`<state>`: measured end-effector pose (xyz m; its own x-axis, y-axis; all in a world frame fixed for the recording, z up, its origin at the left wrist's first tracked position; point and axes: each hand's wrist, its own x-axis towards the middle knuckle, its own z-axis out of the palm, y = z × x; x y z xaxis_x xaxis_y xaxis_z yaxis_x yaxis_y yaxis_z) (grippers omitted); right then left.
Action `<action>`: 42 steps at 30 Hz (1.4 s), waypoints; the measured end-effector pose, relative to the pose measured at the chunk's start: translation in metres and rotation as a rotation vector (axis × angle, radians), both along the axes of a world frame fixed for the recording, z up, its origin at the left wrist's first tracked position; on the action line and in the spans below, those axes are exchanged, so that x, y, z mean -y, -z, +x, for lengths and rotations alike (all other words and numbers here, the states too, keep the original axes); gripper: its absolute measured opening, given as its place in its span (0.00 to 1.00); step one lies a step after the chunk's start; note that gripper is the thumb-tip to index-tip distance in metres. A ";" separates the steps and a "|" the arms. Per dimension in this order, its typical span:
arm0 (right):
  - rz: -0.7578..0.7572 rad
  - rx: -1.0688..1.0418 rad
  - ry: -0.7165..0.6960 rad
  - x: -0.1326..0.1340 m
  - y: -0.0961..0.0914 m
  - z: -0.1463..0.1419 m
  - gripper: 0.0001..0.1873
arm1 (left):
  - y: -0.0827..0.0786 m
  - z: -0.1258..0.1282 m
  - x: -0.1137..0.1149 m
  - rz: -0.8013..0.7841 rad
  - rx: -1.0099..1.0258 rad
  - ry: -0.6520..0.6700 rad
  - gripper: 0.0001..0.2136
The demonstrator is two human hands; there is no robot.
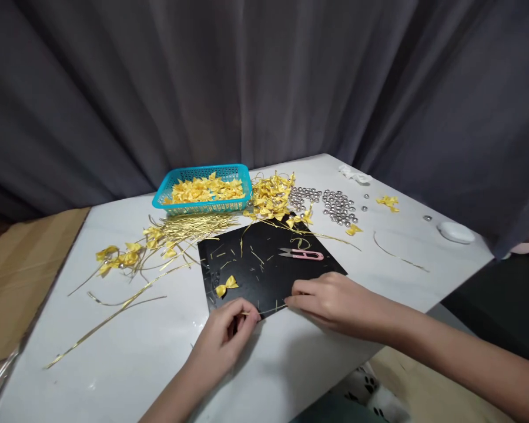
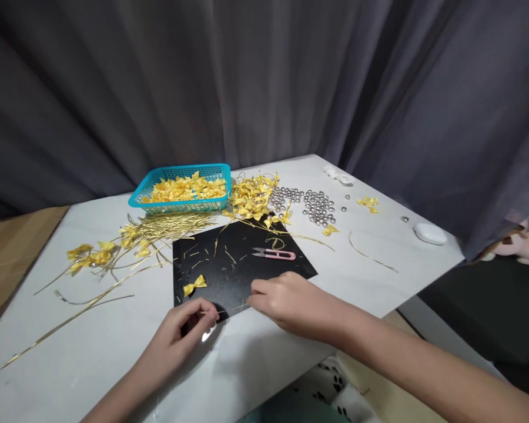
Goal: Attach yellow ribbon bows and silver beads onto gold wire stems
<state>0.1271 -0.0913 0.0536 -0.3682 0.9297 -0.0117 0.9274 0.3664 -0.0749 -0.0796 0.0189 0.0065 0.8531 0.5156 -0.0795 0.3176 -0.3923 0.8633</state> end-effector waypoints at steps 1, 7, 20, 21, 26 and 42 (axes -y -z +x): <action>0.000 -0.027 0.001 -0.001 0.000 0.000 0.15 | 0.002 0.000 -0.001 0.022 -0.001 -0.004 0.14; 0.008 -0.251 0.008 -0.008 -0.001 -0.007 0.15 | 0.010 -0.001 0.003 -0.028 0.125 -0.056 0.14; 0.129 -0.307 0.047 -0.013 0.002 -0.024 0.15 | 0.007 -0.004 0.005 0.704 0.439 -0.084 0.16; 0.124 -0.311 0.047 -0.014 0.002 -0.025 0.15 | 0.006 -0.004 0.006 0.757 0.455 -0.072 0.13; 0.122 -0.322 0.043 -0.015 0.003 -0.030 0.15 | 0.003 -0.003 0.009 0.887 0.518 -0.056 0.06; 0.056 -0.440 0.054 -0.014 -0.006 -0.036 0.12 | 0.010 -0.017 0.001 1.151 0.550 0.038 0.12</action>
